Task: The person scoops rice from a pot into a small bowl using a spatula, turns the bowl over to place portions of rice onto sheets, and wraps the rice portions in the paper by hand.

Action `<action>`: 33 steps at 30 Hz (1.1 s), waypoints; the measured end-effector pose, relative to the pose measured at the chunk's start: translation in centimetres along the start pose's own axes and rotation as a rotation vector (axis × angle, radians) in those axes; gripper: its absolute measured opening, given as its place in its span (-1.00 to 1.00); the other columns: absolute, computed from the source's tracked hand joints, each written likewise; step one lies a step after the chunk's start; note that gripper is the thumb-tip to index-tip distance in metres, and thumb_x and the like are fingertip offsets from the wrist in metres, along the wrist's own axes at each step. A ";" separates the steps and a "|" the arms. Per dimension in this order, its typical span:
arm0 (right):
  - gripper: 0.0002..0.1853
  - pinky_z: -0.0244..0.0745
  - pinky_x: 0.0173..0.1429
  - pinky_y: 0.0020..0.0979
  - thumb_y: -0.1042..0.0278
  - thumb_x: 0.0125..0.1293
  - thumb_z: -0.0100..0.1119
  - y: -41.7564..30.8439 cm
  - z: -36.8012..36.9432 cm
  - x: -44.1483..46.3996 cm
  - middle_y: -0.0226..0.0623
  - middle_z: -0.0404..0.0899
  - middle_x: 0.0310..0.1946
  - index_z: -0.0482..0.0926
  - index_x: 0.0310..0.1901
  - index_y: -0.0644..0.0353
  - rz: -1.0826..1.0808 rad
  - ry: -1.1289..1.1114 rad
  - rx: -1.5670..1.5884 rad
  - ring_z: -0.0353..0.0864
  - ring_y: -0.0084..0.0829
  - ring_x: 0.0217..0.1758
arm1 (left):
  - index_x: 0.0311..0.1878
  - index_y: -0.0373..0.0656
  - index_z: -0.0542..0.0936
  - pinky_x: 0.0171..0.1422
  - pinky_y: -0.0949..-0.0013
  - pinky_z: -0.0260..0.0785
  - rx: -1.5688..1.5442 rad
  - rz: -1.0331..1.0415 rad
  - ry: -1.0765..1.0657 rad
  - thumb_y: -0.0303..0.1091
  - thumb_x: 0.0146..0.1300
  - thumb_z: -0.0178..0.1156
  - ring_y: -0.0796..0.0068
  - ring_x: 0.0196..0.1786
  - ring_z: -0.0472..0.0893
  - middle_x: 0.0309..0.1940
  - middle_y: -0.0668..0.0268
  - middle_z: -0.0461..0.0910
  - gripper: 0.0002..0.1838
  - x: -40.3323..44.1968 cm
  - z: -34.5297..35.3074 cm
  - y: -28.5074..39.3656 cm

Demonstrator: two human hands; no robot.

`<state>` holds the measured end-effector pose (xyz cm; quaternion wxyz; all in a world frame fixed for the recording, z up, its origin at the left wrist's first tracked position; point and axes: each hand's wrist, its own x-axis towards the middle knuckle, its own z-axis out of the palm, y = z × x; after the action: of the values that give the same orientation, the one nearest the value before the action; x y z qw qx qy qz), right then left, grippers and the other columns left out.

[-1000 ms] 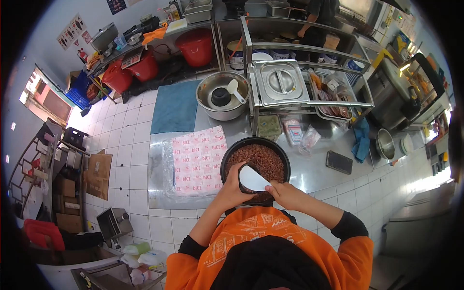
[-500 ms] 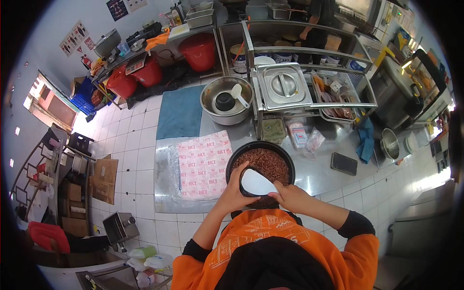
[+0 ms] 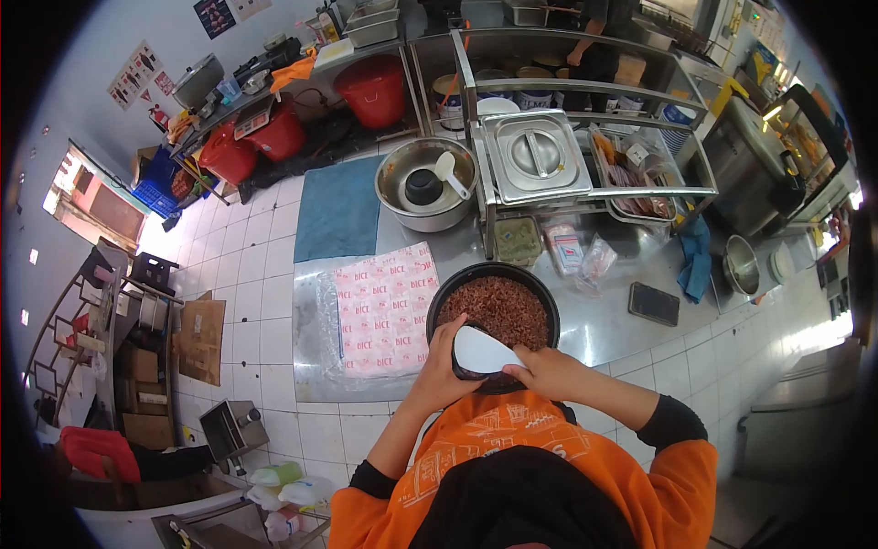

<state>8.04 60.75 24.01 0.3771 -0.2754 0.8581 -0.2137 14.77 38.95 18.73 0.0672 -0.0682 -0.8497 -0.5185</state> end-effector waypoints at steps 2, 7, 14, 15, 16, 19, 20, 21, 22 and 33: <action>-0.50 0.44 0.06 0.04 -0.06 0.48 -0.15 1.0 -0.2 0.0 0.23 0.60 -0.15 0.41 0.11 0.27 -0.099 0.085 0.162 0.57 0.24 -0.05 | 0.44 -0.24 0.12 0.44 0.18 0.18 -0.068 -0.028 0.090 -0.45 -0.21 0.56 0.06 0.34 0.32 0.25 0.03 0.26 0.11 0.2 0.6 0.2; -0.55 0.42 0.13 -0.02 0.01 0.51 -0.17 2.5 0.4 0.6 0.19 0.59 -0.06 0.42 0.14 0.24 -0.150 0.224 0.442 0.54 0.21 0.05 | 0.44 -0.24 0.08 0.44 0.16 0.17 -0.152 -0.012 0.360 -0.49 -0.21 0.55 0.07 0.35 0.28 0.28 0.05 0.20 0.12 1.0 2.2 0.4; -0.54 0.39 0.20 -0.09 0.03 0.52 -0.15 2.5 1.7 0.7 0.16 0.56 0.02 0.46 0.09 0.30 -0.196 0.080 0.410 0.52 0.13 0.14 | 0.45 -0.20 0.09 0.45 0.10 0.14 -0.002 0.000 0.254 -0.48 -0.25 0.54 -0.02 0.35 0.25 0.24 0.03 0.22 0.14 0.4 2.2 1.1; -0.54 0.38 0.21 -0.09 0.03 0.52 -0.16 2.6 1.5 0.6 0.17 0.56 0.02 0.46 0.10 0.30 -0.200 0.088 0.450 0.52 0.13 0.14 | 0.45 -0.20 0.08 0.46 0.10 0.13 -0.016 -0.013 0.257 -0.47 -0.24 0.54 -0.02 0.36 0.24 0.26 0.02 0.21 0.15 0.4 2.2 1.3; -0.54 0.38 0.22 -0.09 0.03 0.52 -0.16 2.7 0.9 0.5 0.17 0.56 0.03 0.46 0.11 0.30 -0.205 0.099 0.488 0.51 0.14 0.15 | 0.46 -0.20 0.07 0.46 0.10 0.13 -0.030 -0.021 0.261 -0.47 -0.24 0.54 -0.02 0.37 0.24 0.27 0.02 0.21 0.15 0.5 2.2 1.5; -0.53 0.38 0.22 -0.11 0.03 0.52 -0.15 3.1 1.2 1.4 0.14 0.57 0.01 0.45 0.14 0.29 -0.223 0.149 0.416 0.53 0.10 0.14 | 0.46 -0.22 0.05 0.48 0.11 0.11 -0.061 -0.007 0.357 -0.47 -0.23 0.55 -0.01 0.39 0.22 0.31 0.02 0.18 0.16 0.9 2.9 1.4; -0.53 0.38 0.21 -0.12 0.03 0.52 -0.15 3.0 1.7 1.7 0.12 0.58 0.01 0.45 0.16 0.28 -0.229 0.166 0.363 0.54 0.08 0.13 | 0.46 -0.22 0.03 0.49 0.11 0.10 -0.057 -0.020 0.342 -0.46 -0.23 0.55 0.01 0.41 0.21 0.32 0.01 0.16 0.17 0.8 3.1 1.2; -0.53 0.39 0.20 -0.17 0.01 0.52 -0.14 2.1 1.8 1.2 0.05 0.61 -0.04 0.45 0.17 0.25 -0.181 0.151 0.395 0.58 -0.03 0.09 | 0.46 -0.22 0.01 0.49 0.11 0.09 -0.052 -0.030 0.329 -0.46 -0.22 0.56 0.02 0.42 0.20 0.33 0.01 0.15 0.18 0.7 3.2 1.0; -0.53 0.41 0.18 -0.18 0.00 0.52 -0.14 2.4 2.0 1.3 0.01 0.62 -0.07 0.45 0.15 0.25 -0.197 0.135 0.446 0.59 -0.07 0.05 | 0.47 -0.22 -0.01 0.50 0.12 0.08 -0.043 -0.035 0.320 -0.45 -0.22 0.56 0.03 0.43 0.19 0.34 0.01 0.14 0.19 0.8 3.2 0.7; -0.58 0.43 0.00 -0.04 -0.06 0.51 -0.19 2.9 -1.4 0.0 0.10 0.61 -0.24 0.41 0.04 0.15 -0.126 -0.001 0.081 0.58 0.16 -0.12 | 0.40 -0.10 0.17 0.48 0.25 0.13 -0.575 -0.211 -0.088 -0.51 -0.28 0.60 0.33 0.37 0.28 0.26 0.23 0.29 0.11 0.2 0.1 -0.2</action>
<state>6.07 63.17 23.26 0.3741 -0.3133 0.8296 -0.2712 14.59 38.98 18.56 -0.0459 -0.0180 -0.6728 -0.7381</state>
